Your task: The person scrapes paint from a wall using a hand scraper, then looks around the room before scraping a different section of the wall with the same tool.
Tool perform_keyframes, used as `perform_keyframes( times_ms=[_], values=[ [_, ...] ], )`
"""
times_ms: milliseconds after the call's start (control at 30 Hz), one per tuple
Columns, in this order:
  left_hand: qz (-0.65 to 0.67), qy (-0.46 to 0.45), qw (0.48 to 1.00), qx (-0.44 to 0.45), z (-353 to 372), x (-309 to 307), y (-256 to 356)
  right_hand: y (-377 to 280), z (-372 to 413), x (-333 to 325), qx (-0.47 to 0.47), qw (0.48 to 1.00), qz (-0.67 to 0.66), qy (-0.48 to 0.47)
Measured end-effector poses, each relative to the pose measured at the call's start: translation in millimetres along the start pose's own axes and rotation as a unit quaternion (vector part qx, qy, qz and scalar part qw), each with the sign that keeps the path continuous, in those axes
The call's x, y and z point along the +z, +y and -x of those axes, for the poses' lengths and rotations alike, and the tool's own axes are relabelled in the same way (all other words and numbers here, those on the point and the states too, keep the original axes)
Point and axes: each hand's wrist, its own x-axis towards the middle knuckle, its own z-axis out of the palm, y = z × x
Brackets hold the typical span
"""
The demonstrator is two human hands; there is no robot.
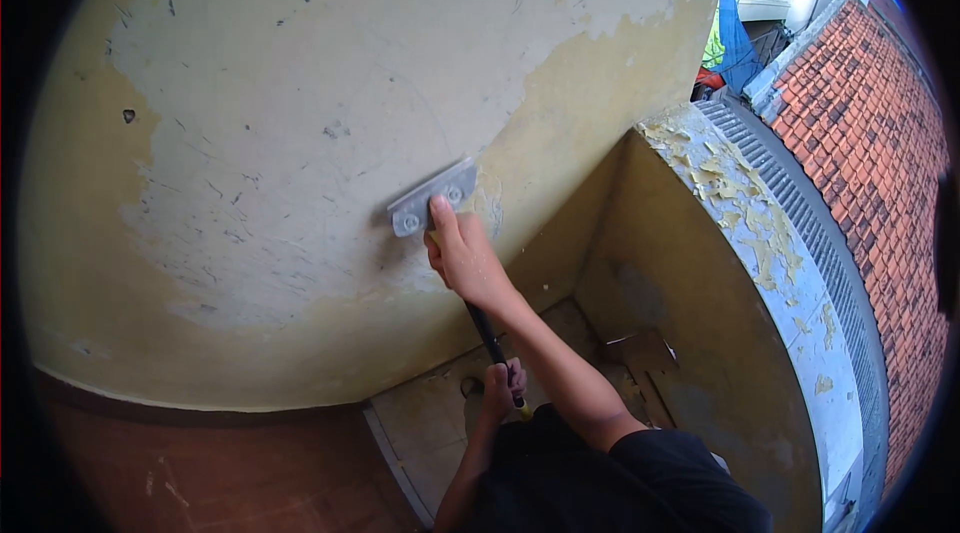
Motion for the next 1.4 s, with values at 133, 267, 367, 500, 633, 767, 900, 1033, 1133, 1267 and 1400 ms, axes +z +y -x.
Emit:
perform_keyframes(
  times_ms=[133,267,367,500,633,767,900,1033,1133,1267,1400],
  values=[
    [0.004,0.023,1.000,-0.005,9.7,-2.8,-18.6,34.1,13.4,-0.1,0.024,0.999,-0.031,-0.033],
    [-0.011,0.036,0.999,-0.017,15.6,-8.4,-44.2,63.8,21.1,-13.8,0.111,0.991,-0.066,-0.043],
    [-0.010,0.032,0.999,-0.018,13.8,-9.8,-59.4,73.6,22.2,-26.3,0.155,0.982,-0.090,-0.052],
    [-0.025,0.033,0.999,-0.022,13.1,-7.5,-62.6,75.2,20.6,-28.9,0.144,0.984,-0.094,-0.039],
    [-0.035,0.032,0.999,-0.026,11.3,-3.4,-62.2,66.1,18.9,-36.7,0.142,0.986,-0.081,-0.016],
    [-0.019,0.023,0.999,-0.034,5.2,-6.0,-64.9,67.1,15.5,-39.8,0.142,0.987,-0.068,-0.018],
    [-0.007,0.032,0.998,-0.047,4.5,-9.4,-67.0,67.7,12.6,-37.6,0.108,0.992,-0.058,-0.019],
    [0.009,0.031,0.999,-0.035,2.0,-8.5,-60.7,71.1,7.6,-38.1,0.100,0.994,-0.042,-0.020],
    [0.039,0.035,0.997,-0.051,2.9,-11.9,-64.6,70.1,5.9,-36.7,0.094,0.995,-0.040,-0.015],
    [0.057,0.023,0.996,-0.065,2.2,-15.0,-64.4,65.4,6.2,-36.4,0.088,0.996,-0.019,-0.005],
    [0.074,0.019,0.995,-0.066,4.8,-17.6,-67.7,64.7,6.9,-37.0,0.103,0.994,-0.027,-0.012]
  ],
)
